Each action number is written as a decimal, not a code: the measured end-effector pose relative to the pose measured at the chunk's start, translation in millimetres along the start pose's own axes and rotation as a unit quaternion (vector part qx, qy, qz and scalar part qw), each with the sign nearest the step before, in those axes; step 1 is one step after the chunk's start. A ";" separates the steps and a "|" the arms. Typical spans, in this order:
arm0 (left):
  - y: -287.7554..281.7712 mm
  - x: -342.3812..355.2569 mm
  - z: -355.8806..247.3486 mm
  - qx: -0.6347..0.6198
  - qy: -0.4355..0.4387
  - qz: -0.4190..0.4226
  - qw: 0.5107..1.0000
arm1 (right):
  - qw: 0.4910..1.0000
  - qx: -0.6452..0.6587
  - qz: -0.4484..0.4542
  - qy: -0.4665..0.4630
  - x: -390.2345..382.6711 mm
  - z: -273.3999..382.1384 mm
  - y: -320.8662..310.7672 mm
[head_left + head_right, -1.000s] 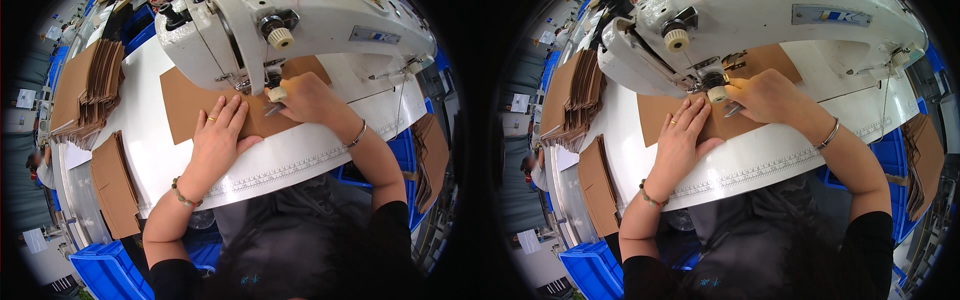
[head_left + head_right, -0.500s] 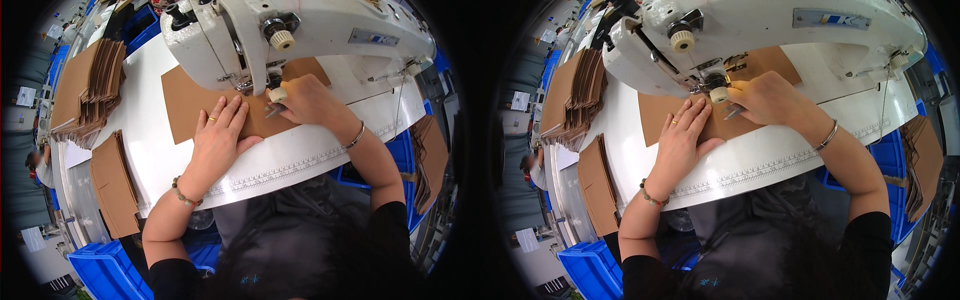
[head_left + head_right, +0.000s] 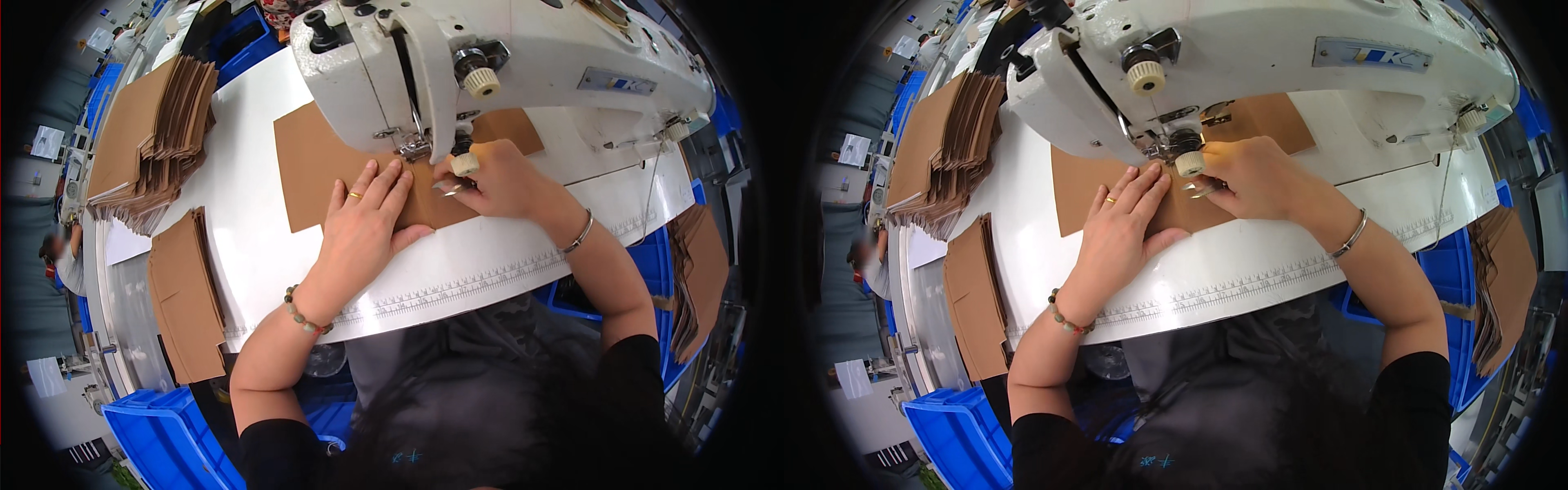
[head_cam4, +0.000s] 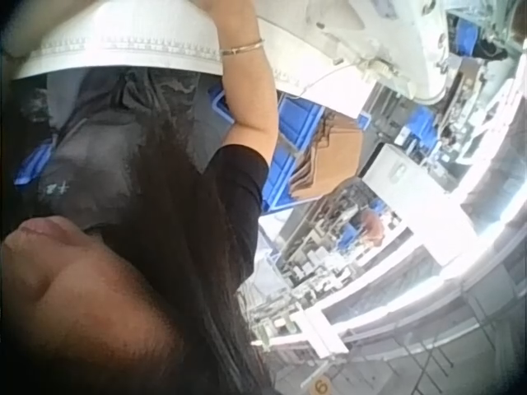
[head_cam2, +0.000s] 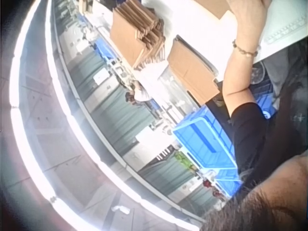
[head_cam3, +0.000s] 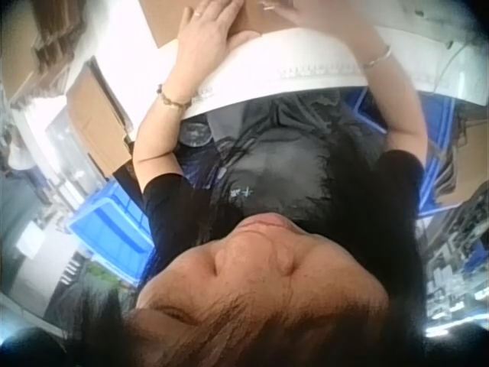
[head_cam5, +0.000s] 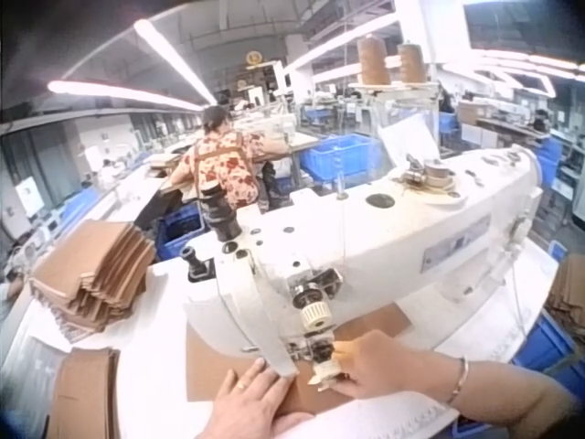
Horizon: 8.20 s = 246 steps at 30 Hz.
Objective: Sewing pieces of brown material using an industrial sewing machine and trimming threads with small snips.
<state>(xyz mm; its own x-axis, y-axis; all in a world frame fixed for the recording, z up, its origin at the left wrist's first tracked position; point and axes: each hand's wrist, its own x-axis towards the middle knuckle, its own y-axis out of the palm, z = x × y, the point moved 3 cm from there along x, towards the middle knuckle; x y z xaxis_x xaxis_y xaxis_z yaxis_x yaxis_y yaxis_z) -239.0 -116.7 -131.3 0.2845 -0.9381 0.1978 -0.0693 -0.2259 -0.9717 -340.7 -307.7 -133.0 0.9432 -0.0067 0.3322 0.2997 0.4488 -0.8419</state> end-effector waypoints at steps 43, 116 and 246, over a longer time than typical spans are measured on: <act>-24.1 -112.4 9.6 -0.306 -0.322 -0.120 0.888 | 0.989 0.135 0.042 0.049 -22.5 118.8 21.2; 84.4 -468.0 122.9 -0.002 -0.734 -0.016 0.679 | 0.998 -0.041 -0.015 0.047 -34.0 108.3 34.0; -255.5 -94.0 312.0 0.080 -0.257 -0.522 0.809 | 0.990 0.015 -0.103 0.095 -72.4 94.0 18.5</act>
<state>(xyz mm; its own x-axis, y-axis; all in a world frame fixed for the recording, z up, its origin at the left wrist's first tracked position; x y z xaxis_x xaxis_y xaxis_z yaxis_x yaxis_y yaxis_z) 50.3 111.1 58.1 0.4709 -0.0151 0.8821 0.5777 -0.7504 -0.3212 -417.0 -214.9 -132.7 0.8737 -0.2668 0.4068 0.4861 0.4472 -0.7508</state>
